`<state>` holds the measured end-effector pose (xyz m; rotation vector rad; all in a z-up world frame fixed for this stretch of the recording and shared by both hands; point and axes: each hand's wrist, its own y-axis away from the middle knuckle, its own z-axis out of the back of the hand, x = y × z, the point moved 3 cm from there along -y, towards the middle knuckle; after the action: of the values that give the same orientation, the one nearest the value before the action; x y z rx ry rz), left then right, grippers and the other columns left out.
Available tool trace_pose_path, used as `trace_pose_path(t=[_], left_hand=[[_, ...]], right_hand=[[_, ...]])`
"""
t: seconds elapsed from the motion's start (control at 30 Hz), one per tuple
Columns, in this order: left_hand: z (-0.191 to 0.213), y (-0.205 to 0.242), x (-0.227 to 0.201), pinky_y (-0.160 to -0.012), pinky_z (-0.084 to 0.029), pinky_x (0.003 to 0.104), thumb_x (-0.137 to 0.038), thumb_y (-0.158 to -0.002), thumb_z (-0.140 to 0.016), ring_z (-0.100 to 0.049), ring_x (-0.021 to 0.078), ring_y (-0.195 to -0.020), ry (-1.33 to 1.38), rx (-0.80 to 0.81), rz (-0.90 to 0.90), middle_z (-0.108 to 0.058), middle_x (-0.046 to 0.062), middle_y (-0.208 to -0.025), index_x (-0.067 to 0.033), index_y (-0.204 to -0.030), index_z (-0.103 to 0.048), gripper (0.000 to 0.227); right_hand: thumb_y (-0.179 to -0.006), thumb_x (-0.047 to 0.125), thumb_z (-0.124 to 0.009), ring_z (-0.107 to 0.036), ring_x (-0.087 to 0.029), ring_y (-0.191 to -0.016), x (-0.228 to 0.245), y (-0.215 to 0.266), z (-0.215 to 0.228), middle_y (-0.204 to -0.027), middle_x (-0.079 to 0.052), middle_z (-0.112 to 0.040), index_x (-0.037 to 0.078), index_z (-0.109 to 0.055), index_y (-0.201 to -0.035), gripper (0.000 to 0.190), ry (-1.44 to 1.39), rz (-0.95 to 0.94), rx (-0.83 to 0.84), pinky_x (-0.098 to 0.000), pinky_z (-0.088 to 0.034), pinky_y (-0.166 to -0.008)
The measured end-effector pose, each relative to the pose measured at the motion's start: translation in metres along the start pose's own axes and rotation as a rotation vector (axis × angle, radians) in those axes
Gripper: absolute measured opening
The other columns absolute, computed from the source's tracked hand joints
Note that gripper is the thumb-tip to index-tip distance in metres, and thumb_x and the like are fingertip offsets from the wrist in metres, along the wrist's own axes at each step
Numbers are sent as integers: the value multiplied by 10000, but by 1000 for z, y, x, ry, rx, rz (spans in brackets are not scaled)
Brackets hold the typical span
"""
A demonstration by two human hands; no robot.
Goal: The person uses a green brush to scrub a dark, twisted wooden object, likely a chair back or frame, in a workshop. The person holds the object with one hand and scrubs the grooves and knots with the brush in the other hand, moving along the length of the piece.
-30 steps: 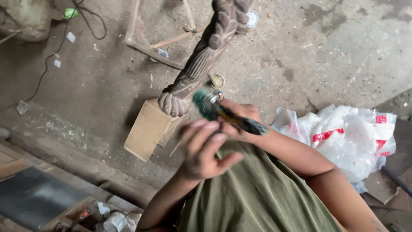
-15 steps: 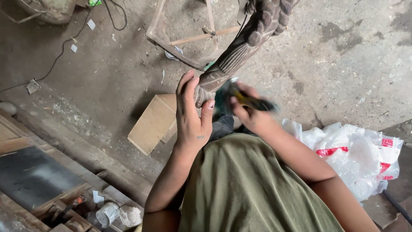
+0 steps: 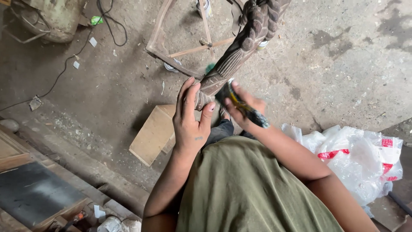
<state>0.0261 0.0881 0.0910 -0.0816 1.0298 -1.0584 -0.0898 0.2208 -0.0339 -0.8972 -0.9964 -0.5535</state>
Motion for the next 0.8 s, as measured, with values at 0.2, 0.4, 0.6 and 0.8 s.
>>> trace_pose_path(t=[0.2,0.4,0.6,0.8], left_hand=[[6,2,5,-1040,-550,458,-269,-911,-833,-626,387,-1280,25,11,29,-580,222,-1423,0,-1414,-559,633],[12,9,10,-1092,-515,469,-62,-870,-812,-566,388,-1359,55,73,32,-527,221,-1503,-7,-1485,-494,694],[14,12,20,-1091,-519,466,81,-864,-710,-553,361,-1380,92,107,25,-516,184,-1532,-52,-1508,-485,694],[16,13,29,-1128,-503,428,50,-846,-748,-544,344,-1396,94,89,-16,-520,177,-1536,-61,-1510,-500,717]], right_hand=[[-909,272,-778,-735,-416,-729,56,-25,16,-732,-193,-736,107,-732,-1235,368,131,-31,133,-494,-533,-587],[-837,241,-829,-692,-368,-530,44,-13,9,-603,-144,-681,102,-757,-1130,332,93,94,196,-422,-533,-510],[-752,55,-781,-532,-260,-452,55,13,109,-654,-212,-588,-158,-593,-1283,603,-230,223,-77,-368,-410,-437],[-791,62,-758,-671,-382,-497,127,-46,65,-648,-188,-689,-4,-759,-1107,323,12,176,446,-456,-497,-458]])
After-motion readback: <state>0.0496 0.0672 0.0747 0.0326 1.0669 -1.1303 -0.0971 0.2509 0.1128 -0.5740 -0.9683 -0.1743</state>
